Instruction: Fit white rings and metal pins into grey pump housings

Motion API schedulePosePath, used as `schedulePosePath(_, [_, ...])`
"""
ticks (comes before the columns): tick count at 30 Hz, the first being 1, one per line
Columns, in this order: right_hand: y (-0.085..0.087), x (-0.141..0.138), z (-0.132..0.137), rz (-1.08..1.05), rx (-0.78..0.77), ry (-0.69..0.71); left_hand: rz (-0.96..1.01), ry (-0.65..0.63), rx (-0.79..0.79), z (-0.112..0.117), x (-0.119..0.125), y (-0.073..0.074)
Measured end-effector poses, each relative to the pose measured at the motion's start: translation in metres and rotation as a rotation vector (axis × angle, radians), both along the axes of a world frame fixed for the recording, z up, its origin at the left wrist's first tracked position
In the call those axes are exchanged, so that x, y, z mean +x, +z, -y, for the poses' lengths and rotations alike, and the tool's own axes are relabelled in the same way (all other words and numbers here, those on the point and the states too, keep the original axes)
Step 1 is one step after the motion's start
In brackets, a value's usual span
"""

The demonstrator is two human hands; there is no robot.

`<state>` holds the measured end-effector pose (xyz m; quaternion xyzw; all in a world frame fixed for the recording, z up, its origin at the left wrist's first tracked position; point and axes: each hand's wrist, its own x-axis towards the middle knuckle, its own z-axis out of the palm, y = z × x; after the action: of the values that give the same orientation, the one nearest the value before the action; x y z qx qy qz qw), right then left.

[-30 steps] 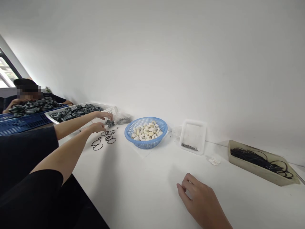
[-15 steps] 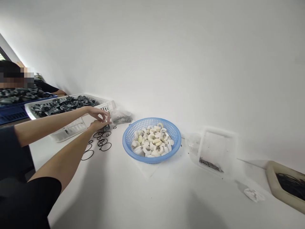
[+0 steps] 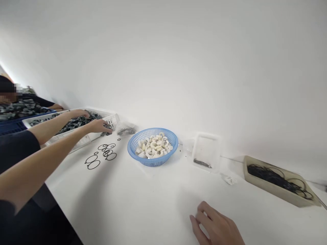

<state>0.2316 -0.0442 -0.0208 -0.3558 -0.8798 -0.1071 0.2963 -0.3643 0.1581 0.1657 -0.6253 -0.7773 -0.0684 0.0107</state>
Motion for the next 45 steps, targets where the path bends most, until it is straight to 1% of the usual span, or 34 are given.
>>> schedulePosePath(2, [0.008, -0.009, 0.003, -0.033, -0.003, -0.041, -0.036, -0.137, 0.02, 0.017, 0.03, 0.038])
schedulePosePath(3, [0.011, -0.011, 0.005, -0.048, -0.015, -0.055, -0.055, -0.205, 0.025, 0.027, 0.049, 0.055])
schedulePosePath(5, [0.012, -0.013, 0.006, -0.064, -0.049, -0.074, -0.091, -0.352, 0.054, 0.054, 0.096, 0.083])
schedulePosePath(6, [0.012, -0.012, 0.007, -0.072, -0.065, -0.088, -0.127, -0.484, 0.105, 0.07, 0.124, 0.092])
schedulePosePath(7, [0.011, -0.011, 0.007, -0.081, -0.079, -0.103, -0.153, -0.606, 0.153, 0.089, 0.152, 0.097])
schedulePosePath(8, [0.01, -0.01, 0.006, -0.093, -0.095, -0.119, -0.156, -0.703, 0.196, 0.109, 0.182, 0.096])
schedulePosePath(9, [0.009, -0.009, 0.006, -0.107, -0.112, -0.135, -0.122, -0.782, 0.253, 0.13, 0.21, 0.089])
schedulePosePath(10, [0.008, -0.007, 0.005, -0.124, -0.132, -0.151, -0.063, -0.864, 0.259, 0.149, 0.238, 0.076])
schedulePosePath(11, [0.008, -0.006, 0.003, -0.141, -0.151, -0.166, 0.029, -0.952, 0.262, 0.166, 0.263, 0.059])
schedulePosePath(13, [0.008, -0.001, -0.001, -0.184, -0.188, -0.191, 0.257, -1.118, 0.241, 0.188, 0.304, 0.014])
schedulePosePath(14, [0.009, 0.002, -0.003, -0.208, -0.206, -0.205, 0.354, -1.178, 0.224, 0.193, 0.321, -0.01])
schedulePosePath(15, [0.01, 0.006, -0.006, -0.231, -0.223, -0.219, 0.436, -1.196, 0.203, 0.193, 0.335, -0.034])
schedulePosePath(17, [0.01, 0.013, -0.011, -0.258, -0.253, -0.248, 0.529, -1.149, 0.105, 0.184, 0.356, -0.073])
schedulePosePath(18, [0.011, 0.016, -0.013, -0.261, -0.265, -0.263, 0.563, -1.102, 0.053, 0.176, 0.364, -0.089])
schedulePosePath(20, [0.01, 0.021, -0.017, -0.258, -0.278, -0.287, 0.624, -1.008, -0.013, 0.159, 0.375, -0.113])
schedulePosePath(22, [0.01, 0.022, -0.019, -0.262, -0.287, -0.297, 0.657, -0.968, -0.035, 0.147, 0.379, -0.129])
schedulePosePath(25, [0.011, 0.021, -0.018, -0.27, -0.291, -0.289, 0.693, -0.937, -0.026, 0.143, 0.377, -0.147])
schedulePosePath(28, [0.01, 0.021, -0.017, -0.268, -0.294, -0.28, 0.783, -0.905, -0.032, 0.145, 0.371, -0.158])
schedulePosePath(31, [0.009, 0.022, -0.017, -0.24, -0.3, -0.28, 0.885, -0.918, -0.082, 0.145, 0.365, -0.164])
schedulePosePath(35, [0.009, 0.024, -0.017, -0.189, -0.283, -0.283, 0.945, -0.937, -0.105, 0.144, 0.359, -0.17])
schedulePosePath(37, [0.009, 0.026, -0.015, -0.153, -0.242, -0.275, 0.915, -0.95, -0.082, 0.145, 0.357, -0.172])
schedulePosePath(40, [0.009, 0.03, -0.012, -0.1, -0.152, -0.24, 0.799, -1.013, -0.041, 0.146, 0.351, -0.174])
schedulePosePath(43, [0.01, 0.034, -0.016, -0.201, -0.077, -0.246, 0.739, -1.017, -0.106, 0.141, 0.343, -0.172])
schedulePosePath(45, [0.016, 0.032, -0.024, -0.236, -0.073, -0.258, 0.719, -1.03, -0.156, 0.135, 0.335, -0.17])
